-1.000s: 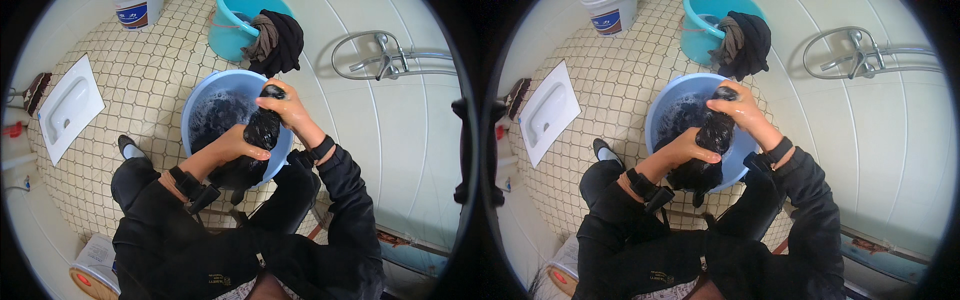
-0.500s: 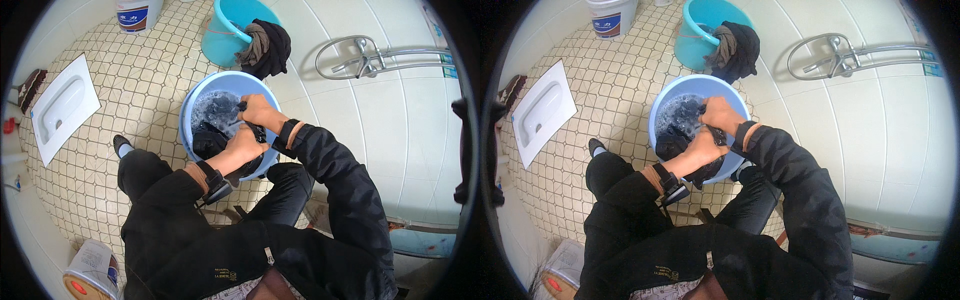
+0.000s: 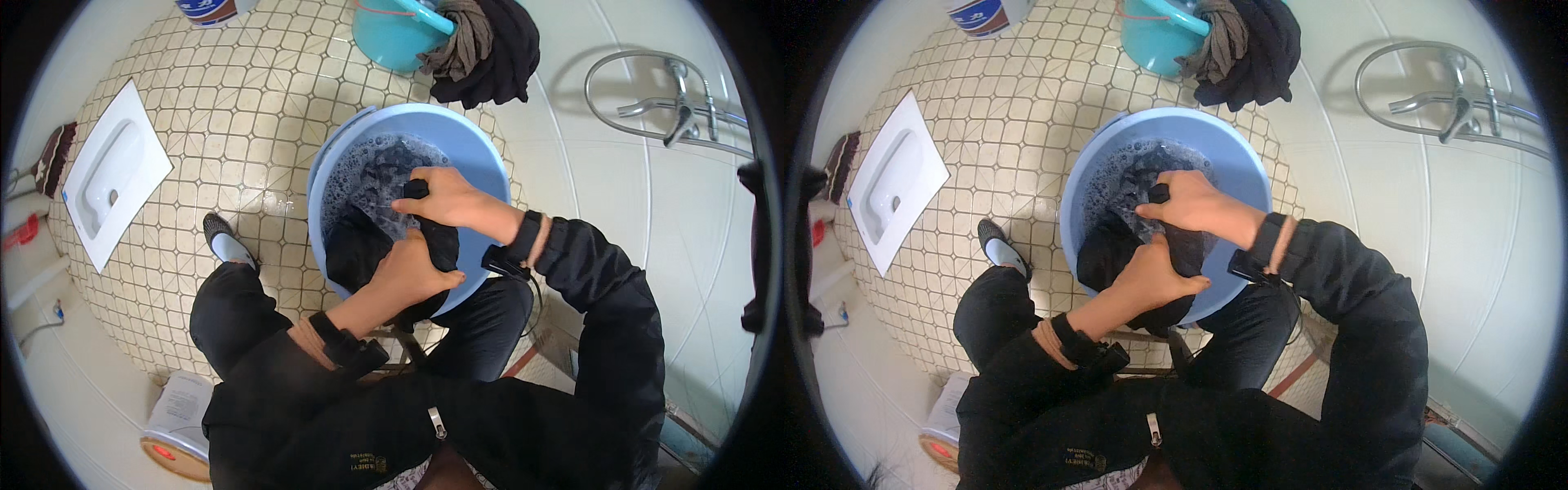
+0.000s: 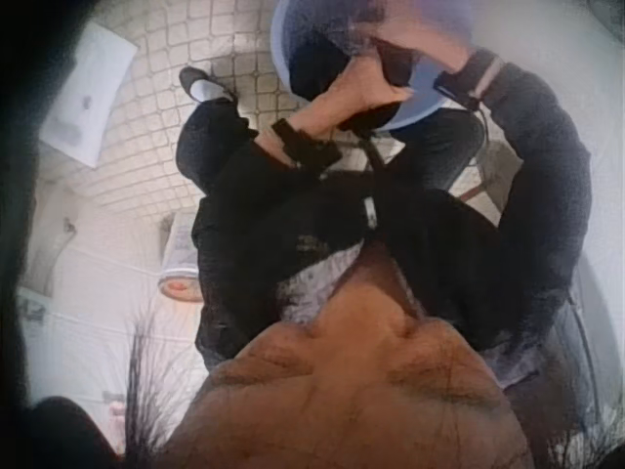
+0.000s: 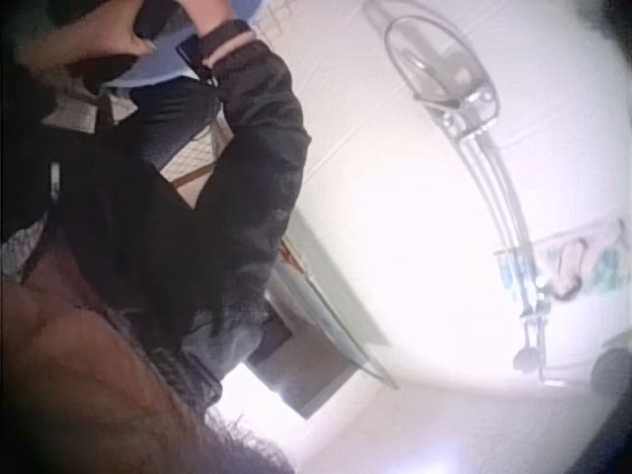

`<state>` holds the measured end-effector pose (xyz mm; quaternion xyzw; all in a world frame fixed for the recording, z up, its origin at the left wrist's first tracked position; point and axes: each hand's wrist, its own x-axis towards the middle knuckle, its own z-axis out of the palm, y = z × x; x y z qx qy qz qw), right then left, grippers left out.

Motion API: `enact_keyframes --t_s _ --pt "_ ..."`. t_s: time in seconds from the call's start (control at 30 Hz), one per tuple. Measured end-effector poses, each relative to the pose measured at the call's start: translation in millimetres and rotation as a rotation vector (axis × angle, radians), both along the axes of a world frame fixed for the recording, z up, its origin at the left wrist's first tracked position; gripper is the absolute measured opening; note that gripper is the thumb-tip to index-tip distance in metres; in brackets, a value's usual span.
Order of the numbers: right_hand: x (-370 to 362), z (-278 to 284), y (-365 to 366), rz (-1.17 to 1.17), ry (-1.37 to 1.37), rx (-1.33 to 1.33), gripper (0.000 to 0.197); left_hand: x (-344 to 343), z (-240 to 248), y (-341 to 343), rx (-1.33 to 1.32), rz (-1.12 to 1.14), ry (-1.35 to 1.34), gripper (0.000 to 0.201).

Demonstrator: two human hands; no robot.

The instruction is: The person hand-washes several dark garments in a blue bucket of soapy water, repeatedly submerging, agitating, and wringing each item. They transfer washed items to a second teal bucket and continue with additional pieces, including a brown cloth and a black garment.

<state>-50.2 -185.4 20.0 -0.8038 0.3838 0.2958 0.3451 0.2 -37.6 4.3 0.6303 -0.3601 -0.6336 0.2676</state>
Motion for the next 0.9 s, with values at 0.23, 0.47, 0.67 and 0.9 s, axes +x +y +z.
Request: enact_keyframes --t_s 0.23,0.47,0.67,0.9 --pt "-70 15 -35 -0.470 -0.452 0.392 0.079 33 -9 -21 -0.082 0.068 0.050 0.071" --pt "-168 20 88 -1.318 -0.333 0.586 0.070 51 11 -9 0.025 0.749 0.723 0.060" --pt "-148 33 159 -1.704 -0.480 1.439 0.079 16 66 11 -0.116 0.906 1.046 0.070" --pt "-124 42 125 -1.789 -0.795 1.267 0.064 -9 106 40 -0.055 0.789 0.953 0.065"
